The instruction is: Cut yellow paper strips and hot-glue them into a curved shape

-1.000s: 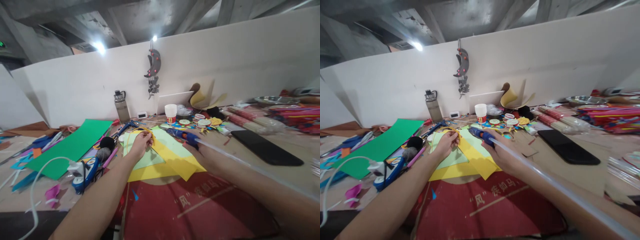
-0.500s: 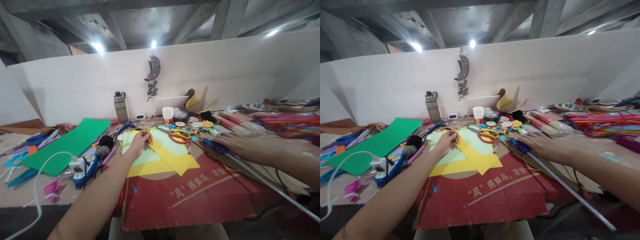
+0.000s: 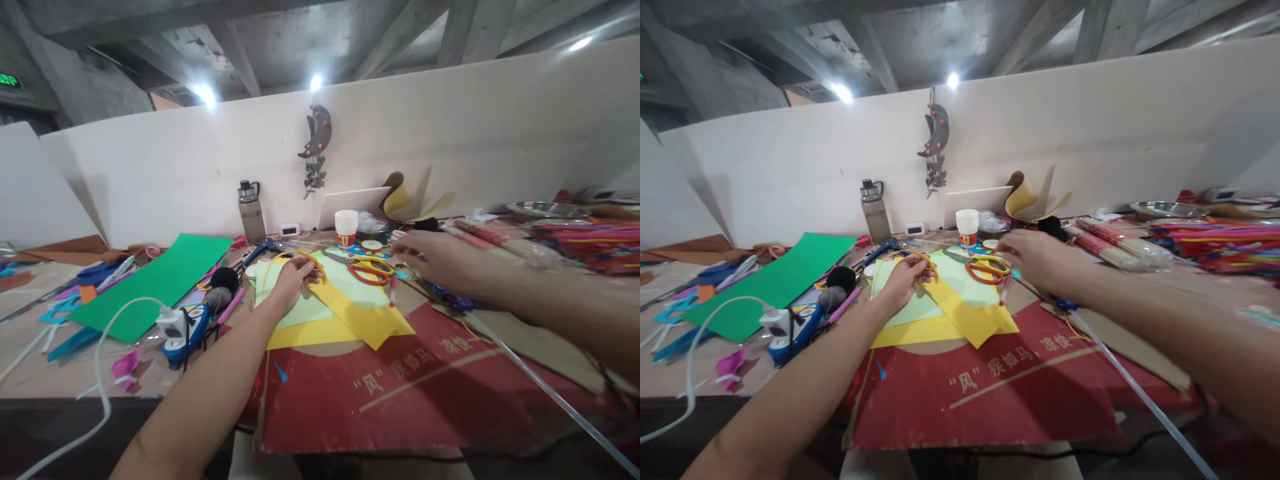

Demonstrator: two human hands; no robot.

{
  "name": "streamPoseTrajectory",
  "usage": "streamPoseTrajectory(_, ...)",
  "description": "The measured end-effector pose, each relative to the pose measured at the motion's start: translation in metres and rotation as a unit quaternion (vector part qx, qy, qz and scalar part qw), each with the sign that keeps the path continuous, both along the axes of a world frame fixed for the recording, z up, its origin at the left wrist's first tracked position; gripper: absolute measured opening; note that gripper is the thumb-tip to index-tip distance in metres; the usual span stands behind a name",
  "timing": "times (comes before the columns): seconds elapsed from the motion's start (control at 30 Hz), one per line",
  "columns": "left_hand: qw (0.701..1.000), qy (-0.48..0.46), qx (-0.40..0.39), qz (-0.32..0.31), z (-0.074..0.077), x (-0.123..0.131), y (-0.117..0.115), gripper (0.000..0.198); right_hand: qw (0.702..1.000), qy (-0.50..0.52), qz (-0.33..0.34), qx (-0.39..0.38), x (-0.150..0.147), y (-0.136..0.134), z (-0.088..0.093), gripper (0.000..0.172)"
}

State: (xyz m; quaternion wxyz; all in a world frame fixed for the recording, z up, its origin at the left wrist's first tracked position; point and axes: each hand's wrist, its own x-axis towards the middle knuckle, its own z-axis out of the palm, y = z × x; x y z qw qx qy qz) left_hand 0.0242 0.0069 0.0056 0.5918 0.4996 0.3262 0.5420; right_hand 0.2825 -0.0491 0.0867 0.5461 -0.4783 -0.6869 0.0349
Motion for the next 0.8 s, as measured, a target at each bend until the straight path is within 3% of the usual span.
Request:
streamPoseTrajectory(0.07, 1.000, -0.013, 0.008, -0.011, 0.002, 0.002, -0.003, 0.027, 0.991, -0.108, 0.071, -0.035, -0.038, 0.007, -0.004, 0.003)
streamPoseTrajectory(0.1, 1.000, -0.020, 0.012, -0.013, 0.003, 0.002, -0.004, 0.029, 0.988, -0.131, 0.071, -0.035, -0.056, 0.012, -0.010, 0.006)
streamPoseTrajectory(0.2, 0.999, -0.042, 0.026, -0.005, 0.005, 0.003, -0.006, 0.033, 0.993, -0.100, 0.056, -0.024, -0.100, 0.025, -0.032, 0.010)
streamPoseTrajectory(0.3, 0.996, -0.082, 0.043, 0.017, 0.007, 0.002, -0.006, 0.034, 0.997, -0.051, 0.046, -0.038, -0.122, 0.033, -0.052, 0.011)
streamPoseTrajectory(0.57, 0.993, -0.097, 0.062, 0.015, 0.006, 0.009, -0.011, 0.031, 0.995, 0.047, 0.067, -0.050, -0.126, 0.034, -0.062, 0.005)
streamPoseTrajectory(0.8, 0.992, -0.084, 0.087, 0.037, 0.018, 0.011, -0.018, 0.025, 0.994, 0.070, 0.066, -0.045, -0.124, 0.032, -0.060, 0.005)
